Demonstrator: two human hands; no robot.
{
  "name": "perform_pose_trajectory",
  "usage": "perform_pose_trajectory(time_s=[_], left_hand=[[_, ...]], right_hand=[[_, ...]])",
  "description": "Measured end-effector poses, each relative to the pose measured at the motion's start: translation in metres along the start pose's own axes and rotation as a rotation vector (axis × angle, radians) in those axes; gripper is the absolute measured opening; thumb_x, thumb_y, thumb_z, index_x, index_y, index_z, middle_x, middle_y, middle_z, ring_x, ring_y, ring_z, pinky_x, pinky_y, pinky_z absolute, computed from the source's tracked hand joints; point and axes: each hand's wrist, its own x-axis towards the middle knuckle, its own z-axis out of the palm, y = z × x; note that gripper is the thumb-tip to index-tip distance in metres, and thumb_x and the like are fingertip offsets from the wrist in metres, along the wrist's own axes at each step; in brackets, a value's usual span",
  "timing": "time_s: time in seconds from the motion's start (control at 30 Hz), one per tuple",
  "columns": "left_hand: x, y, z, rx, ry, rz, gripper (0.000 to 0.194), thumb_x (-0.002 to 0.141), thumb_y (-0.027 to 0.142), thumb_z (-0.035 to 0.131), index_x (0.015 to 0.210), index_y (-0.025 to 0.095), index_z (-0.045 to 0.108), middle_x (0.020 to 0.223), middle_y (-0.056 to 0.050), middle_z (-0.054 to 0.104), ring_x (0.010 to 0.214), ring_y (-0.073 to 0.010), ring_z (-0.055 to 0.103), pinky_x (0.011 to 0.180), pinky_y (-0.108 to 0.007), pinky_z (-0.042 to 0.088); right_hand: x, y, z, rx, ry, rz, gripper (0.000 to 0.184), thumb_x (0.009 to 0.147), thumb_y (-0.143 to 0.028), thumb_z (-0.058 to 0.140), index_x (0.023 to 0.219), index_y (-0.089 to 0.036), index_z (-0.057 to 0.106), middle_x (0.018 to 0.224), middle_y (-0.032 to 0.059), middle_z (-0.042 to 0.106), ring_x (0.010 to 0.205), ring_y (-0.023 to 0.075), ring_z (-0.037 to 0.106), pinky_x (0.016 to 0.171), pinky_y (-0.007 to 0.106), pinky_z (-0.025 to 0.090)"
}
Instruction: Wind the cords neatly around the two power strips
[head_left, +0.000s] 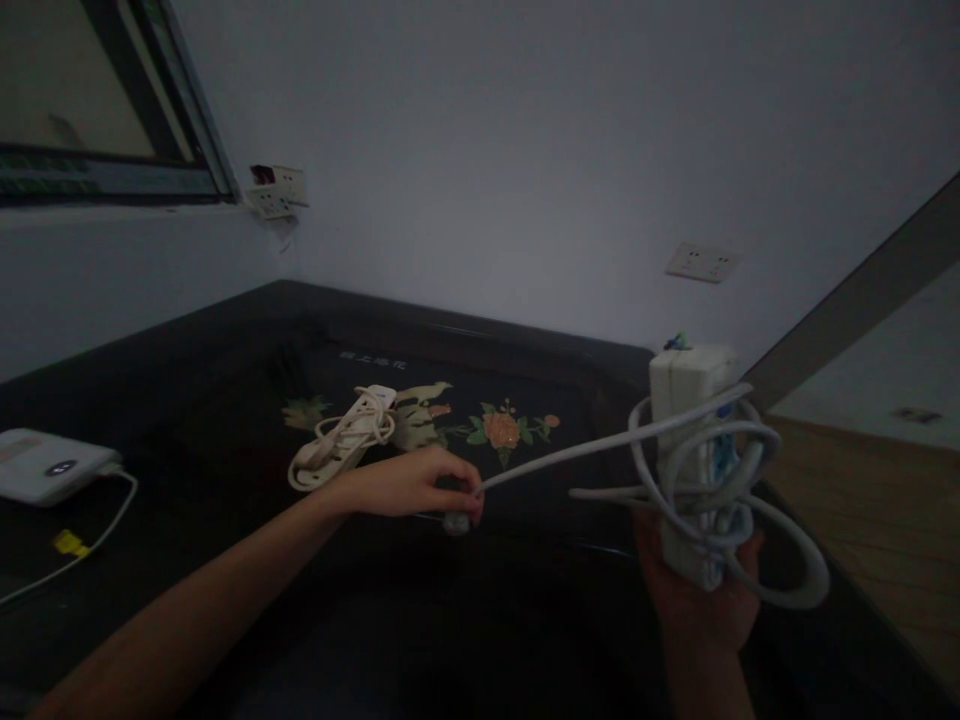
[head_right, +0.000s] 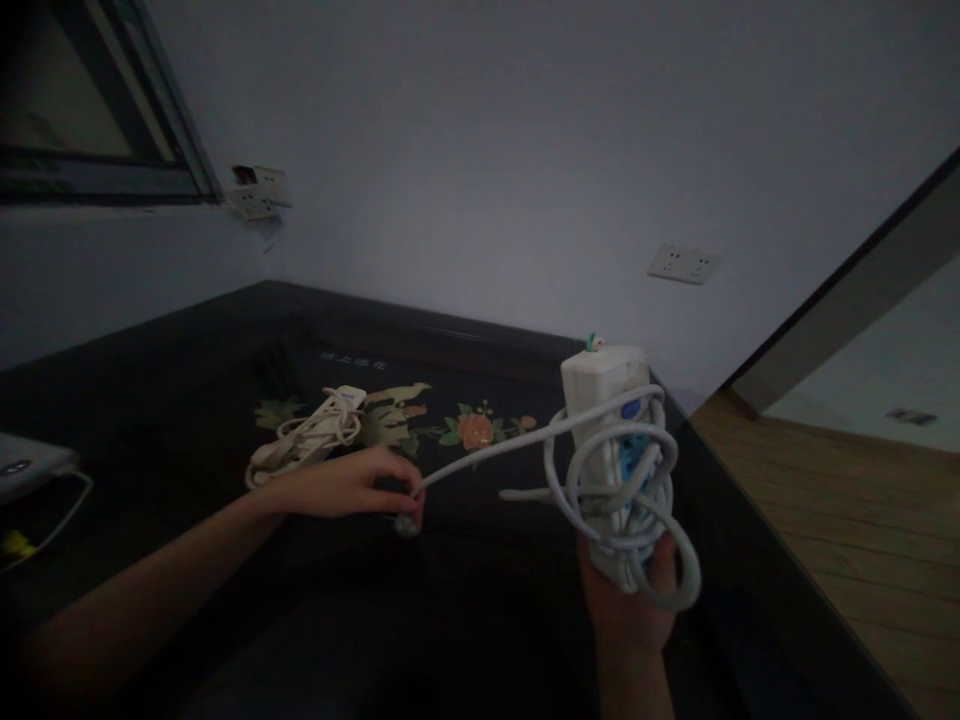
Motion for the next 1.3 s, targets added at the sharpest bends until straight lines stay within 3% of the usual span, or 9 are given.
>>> perform_pose_trajectory(time_s=[0.13, 0.27, 0.43, 0.57, 0.73, 0.83, 0.97, 1.13, 1.3], left_hand=[[0.017, -0.019, 0.020, -0.094, -0.102, 0.072, 0.020, 0.090, 0.029, 0.056, 0.103, 0.017, 0.065, 0.111, -0.008, 0.068, 0.103, -0.0179, 0.062, 0.092, -0.030, 0.045], [0.026, -0.029, 0.038, -0.063, -0.116, 0.082, 0.017, 0.084, 0.029, 0.065, 0.095, 0.017, 0.066, 0.114, -0.008, 0.065, 0.101, -0.0188, 0.060, 0.091, -0.030, 0.044], [0.023, -0.036, 0.032, -0.137, -0.124, -0.036, 0.017, 0.084, 0.029, 0.064, 0.097, 0.018, 0.066, 0.095, -0.004, 0.066, 0.085, -0.0150, 0.061, 0.076, -0.026, 0.047], [0.007, -0.023, -0.002, -0.257, 0.054, -0.020, 0.020, 0.083, 0.028, 0.065, 0.102, 0.021, 0.065, 0.099, -0.004, 0.067, 0.091, -0.0153, 0.062, 0.081, -0.027, 0.049], [-0.021, 0.004, -0.041, -0.292, 0.590, -0.012, 0.019, 0.081, 0.033, 0.068, 0.095, 0.021, 0.070, 0.096, -0.005, 0.070, 0.089, -0.0175, 0.065, 0.080, -0.030, 0.051], [-0.030, 0.012, -0.048, -0.351, 0.784, -0.037, 0.023, 0.077, 0.037, 0.071, 0.094, 0.022, 0.072, 0.091, -0.004, 0.071, 0.081, -0.0160, 0.065, 0.072, -0.026, 0.052], [-0.035, 0.020, -0.046, -0.456, 0.872, -0.023, 0.024, 0.072, 0.036, 0.075, 0.090, 0.020, 0.073, 0.082, -0.002, 0.070, 0.072, -0.0128, 0.064, 0.066, -0.023, 0.050], [-0.035, 0.028, -0.039, -0.360, 0.902, 0.009, 0.026, 0.074, 0.037, 0.074, 0.094, 0.020, 0.073, 0.088, -0.004, 0.072, 0.080, -0.0160, 0.066, 0.074, -0.027, 0.052], [-0.025, 0.026, -0.027, -0.309, 0.864, 0.052, 0.026, 0.076, 0.036, 0.073, 0.097, 0.020, 0.071, 0.089, -0.004, 0.072, 0.083, -0.0163, 0.067, 0.076, -0.026, 0.052]], right_hand=[[0.003, -0.004, 0.006, 0.417, 0.286, -0.037, 0.029, 0.085, -0.055, 0.052, 0.103, -0.039, 0.068, 0.099, -0.0060, 0.075, 0.089, 0.0177, 0.068, 0.075, 0.035, 0.056], [0.005, -0.006, 0.007, 0.639, 0.293, -0.045, 0.023, 0.082, -0.050, 0.060, 0.095, -0.033, 0.070, 0.090, -0.0072, 0.075, 0.073, 0.0133, 0.067, 0.063, 0.029, 0.056], [0.008, -0.002, -0.001, 0.300, 0.208, -0.101, 0.029, 0.085, -0.054, 0.053, 0.098, -0.034, 0.069, 0.093, -0.0023, 0.075, 0.082, 0.0176, 0.069, 0.069, 0.034, 0.058], [0.011, 0.004, 0.001, 0.061, 0.143, -0.057, 0.032, 0.083, -0.051, 0.056, 0.105, -0.031, 0.067, 0.097, 0.0024, 0.074, 0.099, 0.0237, 0.067, 0.076, 0.039, 0.057], [0.010, 0.015, 0.020, -0.034, 0.123, 0.036, 0.038, 0.089, -0.052, 0.046, 0.109, -0.026, 0.065, 0.101, 0.0056, 0.073, 0.096, 0.0247, 0.067, 0.071, 0.037, 0.055], [0.005, 0.020, 0.035, 0.023, 0.068, 0.152, 0.036, 0.082, -0.050, 0.059, 0.105, -0.023, 0.066, 0.098, 0.0055, 0.073, 0.085, 0.0224, 0.068, 0.066, 0.032, 0.053], [-0.003, 0.026, 0.048, 0.036, -0.113, 0.303, 0.031, 0.075, -0.043, 0.071, 0.097, -0.022, 0.067, 0.085, 0.0009, 0.072, 0.073, 0.0165, 0.065, 0.063, 0.024, 0.049], [-0.013, 0.032, 0.055, -0.088, -0.332, 0.328, 0.027, 0.076, -0.041, 0.071, 0.095, -0.024, 0.065, 0.084, -0.0015, 0.069, 0.076, 0.0151, 0.063, 0.067, 0.022, 0.048], [-0.018, 0.028, 0.063, -0.190, -0.439, 0.349, 0.029, 0.075, -0.042, 0.071, 0.096, -0.024, 0.062, 0.087, -0.0014, 0.066, 0.077, 0.0155, 0.062, 0.069, 0.023, 0.049]])
